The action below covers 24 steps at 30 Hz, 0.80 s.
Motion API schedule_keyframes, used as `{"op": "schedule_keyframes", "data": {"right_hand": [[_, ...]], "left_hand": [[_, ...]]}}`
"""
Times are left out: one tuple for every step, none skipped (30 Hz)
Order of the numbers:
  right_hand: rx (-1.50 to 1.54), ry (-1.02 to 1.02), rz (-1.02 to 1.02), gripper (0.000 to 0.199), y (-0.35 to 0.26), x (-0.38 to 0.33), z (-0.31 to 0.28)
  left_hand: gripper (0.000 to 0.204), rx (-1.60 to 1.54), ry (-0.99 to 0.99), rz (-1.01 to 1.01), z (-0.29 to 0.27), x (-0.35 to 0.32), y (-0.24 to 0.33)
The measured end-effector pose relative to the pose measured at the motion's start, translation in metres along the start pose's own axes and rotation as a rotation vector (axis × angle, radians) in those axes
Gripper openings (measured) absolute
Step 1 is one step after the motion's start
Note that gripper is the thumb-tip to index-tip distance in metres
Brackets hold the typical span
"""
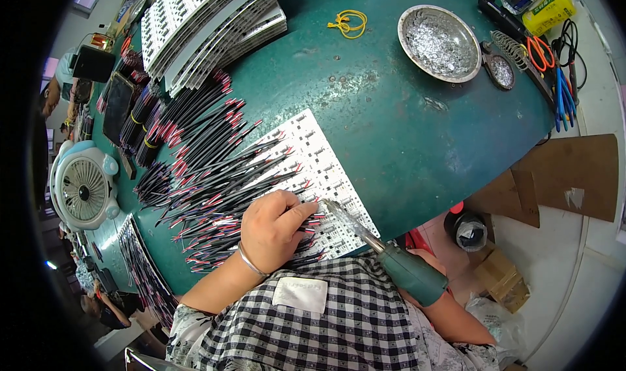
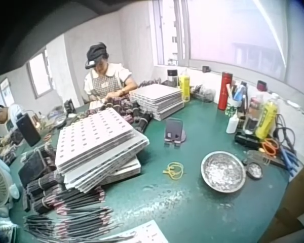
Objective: The person attaches pre-cut wires to an LED PCB board using a soldering iron.
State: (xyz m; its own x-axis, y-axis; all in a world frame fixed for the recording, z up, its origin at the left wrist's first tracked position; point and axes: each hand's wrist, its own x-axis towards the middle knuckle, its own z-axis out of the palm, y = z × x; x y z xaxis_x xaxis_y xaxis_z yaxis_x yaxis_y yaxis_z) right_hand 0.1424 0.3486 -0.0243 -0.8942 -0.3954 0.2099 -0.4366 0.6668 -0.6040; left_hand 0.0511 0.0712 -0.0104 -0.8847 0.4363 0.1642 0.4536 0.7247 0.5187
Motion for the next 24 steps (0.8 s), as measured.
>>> {"op": "schedule_keyframes", "data": {"right_hand": [[0.161,0.048,0.135,0.021,0.001,-0.01,0.004],[0.323,0.095,0.269,0.023,0.001,-0.014,0.006],[0.323,0.095,0.271,0.023,-0.001,-0.013,0.004],[0.358,0.038,0.353,0.025,-0.004,-0.01,0.0],[0.391,-0.02,0.435,0.027,-0.005,-0.008,-0.003],[0.392,-0.019,0.435,0.027,-0.003,-0.01,-0.001],[0.27,0.015,0.295,0.026,0.002,-0.013,0.003],[0.147,0.049,0.156,0.026,0.004,-0.016,0.005],[0.148,0.049,0.156,0.026,0.003,-0.018,0.006],[0.125,0.068,0.182,0.025,0.001,-0.02,0.008],[0.103,0.088,0.208,0.023,0.001,-0.021,0.009],[0.104,0.087,0.208,0.023,0.002,-0.019,0.008],[0.082,0.076,0.148,0.022,0.003,-0.016,0.005],[0.06,0.065,0.088,0.021,0.002,-0.013,0.003],[0.054,0.064,0.091,0.021,0.0,-0.011,0.001],[0.029,0.054,0.085,0.021,0.0,-0.01,0.002],[0.004,0.045,0.079,0.021,0.0,-0.01,0.002],[0.009,0.045,0.077,0.021,0.001,-0.011,0.004],[0.032,0.007,0.1,0.02,0.004,-0.013,0.006],[0.054,-0.031,0.122,0.02,0.006,-0.014,0.008],[0.029,-0.031,0.138,0.02,0.002,-0.015,0.005],[0.034,0.006,0.121,0.021,0.004,-0.014,0.008],[0.038,0.043,0.104,0.021,0.006,-0.013,0.01],[0.045,0.043,0.1,0.021,0.006,-0.011,0.004]], "left_hand": [[0.048,-0.002,0.0,0.002,0.0,0.001,0.0],[0.047,-0.005,-0.002,0.001,0.0,0.001,0.0],[0.047,-0.008,-0.003,0.0,0.0,0.001,0.0],[0.047,-0.007,-0.003,0.0,0.0,0.001,0.0],[0.045,-0.002,0.006,-0.004,0.0,0.0,0.0],[0.044,0.003,0.016,-0.007,0.0,0.0,0.0],[0.044,0.002,0.016,-0.007,0.0,0.001,0.0],[0.042,-0.015,0.023,-0.012,0.0,0.002,0.0],[0.04,-0.031,0.03,-0.019,-0.001,0.003,0.001],[0.04,-0.031,0.03,-0.019,-0.001,0.004,0.0],[0.039,-0.028,0.023,-0.021,-0.001,0.004,0.0],[0.038,-0.024,0.017,-0.024,-0.002,0.004,0.0],[0.038,-0.03,0.018,-0.021,-0.002,0.004,0.0],[0.038,-0.035,0.023,-0.014,-0.003,0.005,-0.001],[0.038,-0.041,0.027,-0.006,-0.003,0.005,-0.001],[0.038,-0.035,0.026,-0.009,-0.003,0.005,-0.001],[0.039,-0.026,0.024,-0.007,-0.002,0.004,-0.001],[0.039,-0.016,0.023,-0.006,-0.001,0.003,-0.001],[0.039,-0.012,0.022,-0.009,-0.002,0.003,-0.001],[0.04,-0.013,0.019,-0.011,-0.002,0.003,0.0],[0.041,-0.044,0.02,0.004,-0.002,0.005,-0.001],[0.041,-0.038,0.018,0.0,-0.002,0.005,-0.001],[0.043,-0.031,0.006,0.0,-0.002,0.004,-0.001],[0.045,-0.024,-0.006,0.001,-0.002,0.003,-0.001]]}}
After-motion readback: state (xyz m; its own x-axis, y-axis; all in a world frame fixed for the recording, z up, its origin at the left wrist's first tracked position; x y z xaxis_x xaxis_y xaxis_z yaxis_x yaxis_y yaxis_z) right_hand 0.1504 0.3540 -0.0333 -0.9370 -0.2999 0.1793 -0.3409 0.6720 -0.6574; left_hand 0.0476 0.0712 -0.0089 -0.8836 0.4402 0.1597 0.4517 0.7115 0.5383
